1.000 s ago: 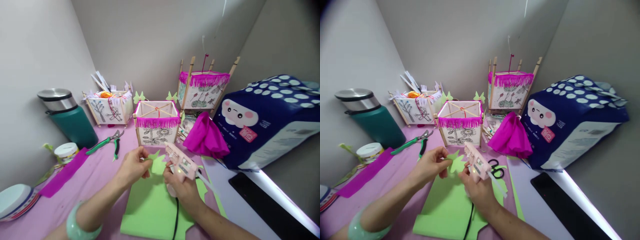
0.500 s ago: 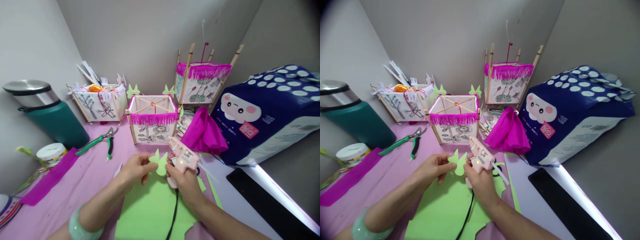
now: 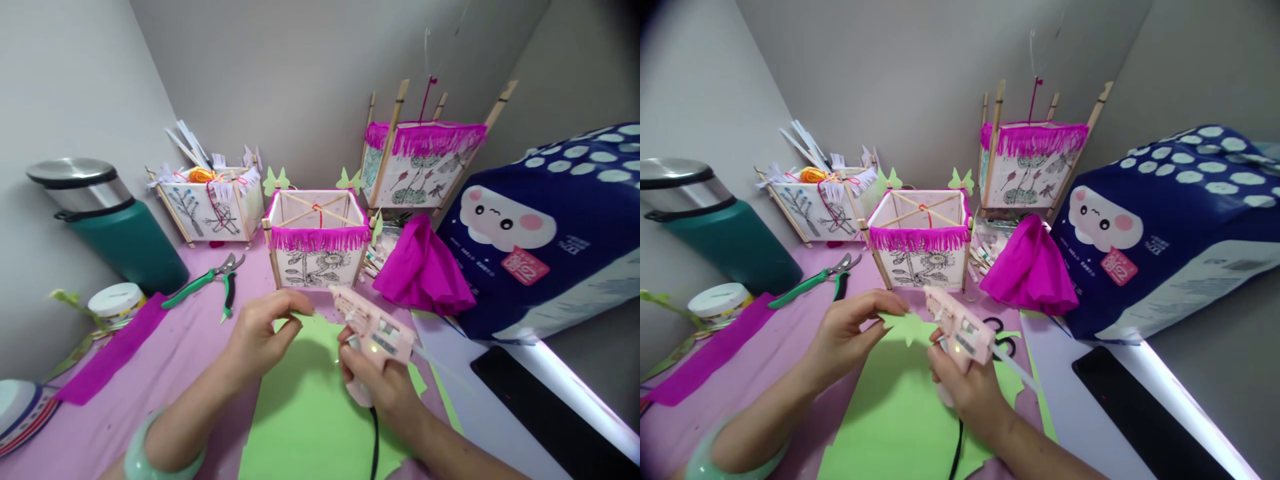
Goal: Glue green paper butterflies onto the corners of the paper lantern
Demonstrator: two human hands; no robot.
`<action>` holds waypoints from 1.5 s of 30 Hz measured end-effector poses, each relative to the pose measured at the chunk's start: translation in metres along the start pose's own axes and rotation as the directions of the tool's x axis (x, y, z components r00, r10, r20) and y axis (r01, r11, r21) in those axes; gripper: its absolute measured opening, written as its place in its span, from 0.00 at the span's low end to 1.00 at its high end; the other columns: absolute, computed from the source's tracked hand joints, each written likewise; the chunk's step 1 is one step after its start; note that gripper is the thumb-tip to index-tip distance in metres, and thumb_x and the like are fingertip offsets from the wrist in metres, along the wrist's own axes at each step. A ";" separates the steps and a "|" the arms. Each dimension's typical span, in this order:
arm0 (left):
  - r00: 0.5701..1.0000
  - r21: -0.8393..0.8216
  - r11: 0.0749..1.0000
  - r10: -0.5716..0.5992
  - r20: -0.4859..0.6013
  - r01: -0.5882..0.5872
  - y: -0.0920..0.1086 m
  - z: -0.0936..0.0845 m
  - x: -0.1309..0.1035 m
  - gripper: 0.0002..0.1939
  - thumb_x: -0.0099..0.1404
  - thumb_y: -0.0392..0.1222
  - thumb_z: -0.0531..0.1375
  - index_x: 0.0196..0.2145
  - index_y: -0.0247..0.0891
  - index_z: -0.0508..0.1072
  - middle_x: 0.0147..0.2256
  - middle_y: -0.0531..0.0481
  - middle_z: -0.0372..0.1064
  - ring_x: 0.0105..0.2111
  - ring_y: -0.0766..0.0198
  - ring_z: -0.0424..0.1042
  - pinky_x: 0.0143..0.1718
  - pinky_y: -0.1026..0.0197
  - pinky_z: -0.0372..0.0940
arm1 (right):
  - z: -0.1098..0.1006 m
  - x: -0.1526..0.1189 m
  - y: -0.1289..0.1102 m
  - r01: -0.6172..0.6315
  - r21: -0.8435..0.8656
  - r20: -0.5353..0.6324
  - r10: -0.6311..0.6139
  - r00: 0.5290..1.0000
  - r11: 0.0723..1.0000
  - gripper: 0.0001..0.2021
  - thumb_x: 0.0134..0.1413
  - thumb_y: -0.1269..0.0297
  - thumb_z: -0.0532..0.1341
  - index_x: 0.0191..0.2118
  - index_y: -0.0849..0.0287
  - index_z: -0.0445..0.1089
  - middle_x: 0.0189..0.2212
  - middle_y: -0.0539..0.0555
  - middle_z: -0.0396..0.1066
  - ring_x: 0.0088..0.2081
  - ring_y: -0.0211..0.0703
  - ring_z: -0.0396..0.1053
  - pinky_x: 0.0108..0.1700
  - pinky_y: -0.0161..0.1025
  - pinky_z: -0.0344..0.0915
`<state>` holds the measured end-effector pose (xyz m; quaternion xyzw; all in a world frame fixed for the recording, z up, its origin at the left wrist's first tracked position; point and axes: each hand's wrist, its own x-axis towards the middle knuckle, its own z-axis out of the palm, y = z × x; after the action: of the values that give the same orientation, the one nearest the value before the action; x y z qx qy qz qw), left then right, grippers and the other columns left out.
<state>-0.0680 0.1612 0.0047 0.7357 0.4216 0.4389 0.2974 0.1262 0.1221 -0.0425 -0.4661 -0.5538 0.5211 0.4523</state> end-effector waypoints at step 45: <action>0.903 0.323 0.856 0.429 -0.007 -0.405 -0.019 -0.008 -0.003 0.18 0.50 0.19 0.49 0.33 0.40 0.63 0.39 0.47 0.74 0.41 0.65 0.74 0.40 0.62 0.67 | -0.002 -0.007 -0.002 0.239 -0.253 0.237 -0.179 0.955 0.938 0.08 0.58 0.61 0.54 0.30 0.54 0.66 0.21 0.48 0.64 0.26 0.40 0.63 0.29 0.34 0.63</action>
<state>-0.0832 0.1683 -0.0085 0.8294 0.3277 0.4487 0.0579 0.1293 0.1152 -0.0409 -0.4054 -0.7129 0.4330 0.3741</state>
